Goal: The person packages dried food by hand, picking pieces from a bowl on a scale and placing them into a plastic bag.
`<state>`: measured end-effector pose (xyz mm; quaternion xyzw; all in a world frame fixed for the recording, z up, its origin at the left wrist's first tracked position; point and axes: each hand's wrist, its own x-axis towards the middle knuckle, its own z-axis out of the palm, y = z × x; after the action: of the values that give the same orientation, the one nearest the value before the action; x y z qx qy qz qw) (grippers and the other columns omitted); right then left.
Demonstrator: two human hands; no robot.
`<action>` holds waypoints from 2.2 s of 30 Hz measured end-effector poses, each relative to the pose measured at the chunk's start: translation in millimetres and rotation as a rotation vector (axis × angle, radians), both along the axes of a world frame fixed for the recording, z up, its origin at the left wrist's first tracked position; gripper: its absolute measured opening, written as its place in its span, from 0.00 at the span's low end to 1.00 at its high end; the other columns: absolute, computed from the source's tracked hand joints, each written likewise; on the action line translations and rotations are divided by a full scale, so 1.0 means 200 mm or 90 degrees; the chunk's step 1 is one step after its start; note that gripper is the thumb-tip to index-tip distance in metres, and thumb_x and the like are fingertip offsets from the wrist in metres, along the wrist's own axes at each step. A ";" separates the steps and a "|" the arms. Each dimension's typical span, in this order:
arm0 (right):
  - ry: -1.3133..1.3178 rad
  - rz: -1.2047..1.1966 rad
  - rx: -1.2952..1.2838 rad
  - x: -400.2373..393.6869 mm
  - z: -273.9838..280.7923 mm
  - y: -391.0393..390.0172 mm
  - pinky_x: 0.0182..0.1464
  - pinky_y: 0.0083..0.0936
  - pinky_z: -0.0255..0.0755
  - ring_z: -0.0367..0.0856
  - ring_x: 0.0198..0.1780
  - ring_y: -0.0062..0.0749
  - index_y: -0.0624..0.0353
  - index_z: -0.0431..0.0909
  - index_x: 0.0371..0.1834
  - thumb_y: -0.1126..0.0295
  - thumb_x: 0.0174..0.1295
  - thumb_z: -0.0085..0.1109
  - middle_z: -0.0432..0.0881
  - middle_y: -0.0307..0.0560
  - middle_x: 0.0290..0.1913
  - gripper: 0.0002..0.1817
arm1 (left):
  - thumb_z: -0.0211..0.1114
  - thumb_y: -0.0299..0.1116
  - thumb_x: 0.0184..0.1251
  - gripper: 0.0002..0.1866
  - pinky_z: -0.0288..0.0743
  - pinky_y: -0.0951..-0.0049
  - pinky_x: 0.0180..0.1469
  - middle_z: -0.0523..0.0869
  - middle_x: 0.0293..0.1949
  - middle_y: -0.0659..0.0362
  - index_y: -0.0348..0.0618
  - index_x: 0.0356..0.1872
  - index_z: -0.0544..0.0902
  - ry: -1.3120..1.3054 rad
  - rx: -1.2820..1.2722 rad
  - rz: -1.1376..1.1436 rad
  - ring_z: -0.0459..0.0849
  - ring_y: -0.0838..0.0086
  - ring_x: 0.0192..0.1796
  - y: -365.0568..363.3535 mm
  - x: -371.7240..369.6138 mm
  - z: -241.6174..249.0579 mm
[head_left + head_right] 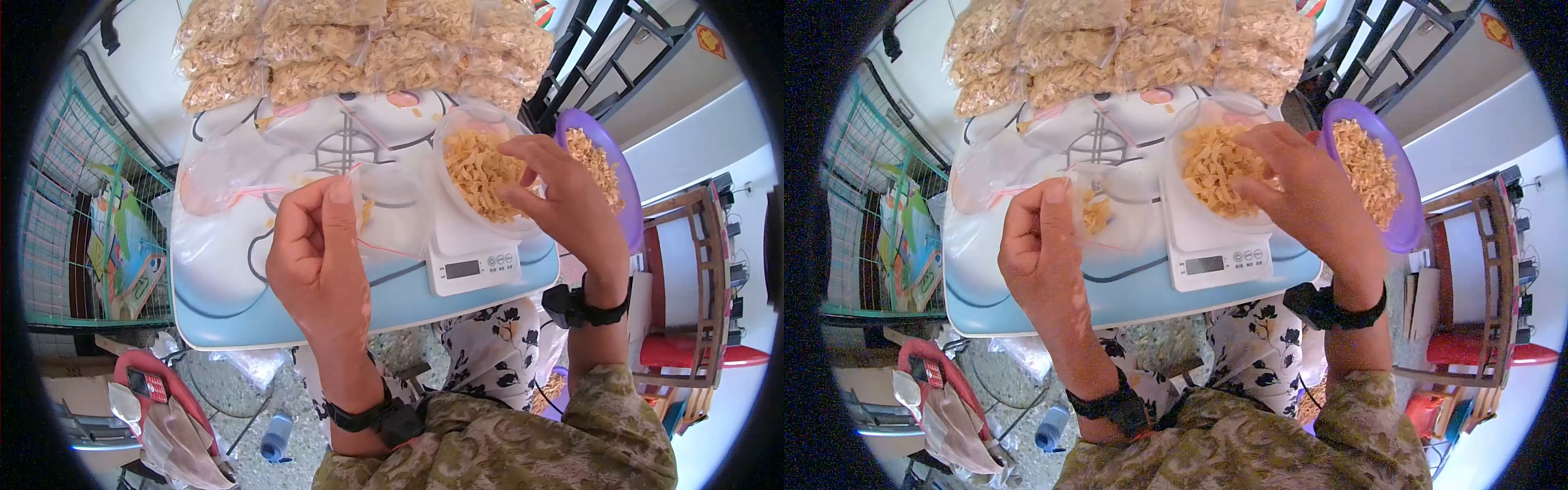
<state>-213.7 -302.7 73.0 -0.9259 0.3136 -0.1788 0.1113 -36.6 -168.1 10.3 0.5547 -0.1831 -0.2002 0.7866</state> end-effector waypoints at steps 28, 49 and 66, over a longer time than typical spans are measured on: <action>-0.155 -0.107 0.138 0.01 -0.07 -0.09 0.36 0.24 0.73 0.77 0.33 0.26 0.63 0.78 0.45 0.71 0.60 0.61 0.80 0.47 0.33 0.12 | 0.60 0.29 0.71 0.07 0.66 0.90 0.34 0.81 0.31 0.66 0.35 0.39 0.80 0.040 -0.006 -0.023 0.73 0.91 0.31 0.00 -0.01 0.00; -0.022 -0.055 -0.029 0.07 -0.09 -0.07 0.33 0.20 0.70 0.75 0.30 0.25 0.62 0.78 0.37 0.71 0.57 0.62 0.77 0.41 0.30 0.08 | 0.61 0.30 0.70 0.07 0.65 0.90 0.33 0.80 0.30 0.67 0.35 0.38 0.80 0.026 0.024 -0.014 0.72 0.91 0.31 0.00 -0.01 0.00; -0.234 -0.149 0.191 -0.02 -0.02 -0.11 0.29 0.12 0.64 0.69 0.28 0.09 0.62 0.78 0.35 0.69 0.64 0.59 0.75 0.29 0.25 0.07 | 0.61 0.30 0.70 0.07 0.65 0.90 0.33 0.80 0.30 0.67 0.36 0.38 0.80 0.016 0.023 -0.010 0.72 0.91 0.31 -0.02 -0.01 -0.01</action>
<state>-218.6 -324.3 69.8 -0.8086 0.4158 -0.3075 0.2807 -38.2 -171.2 8.1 0.5650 -0.1739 -0.2168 0.7769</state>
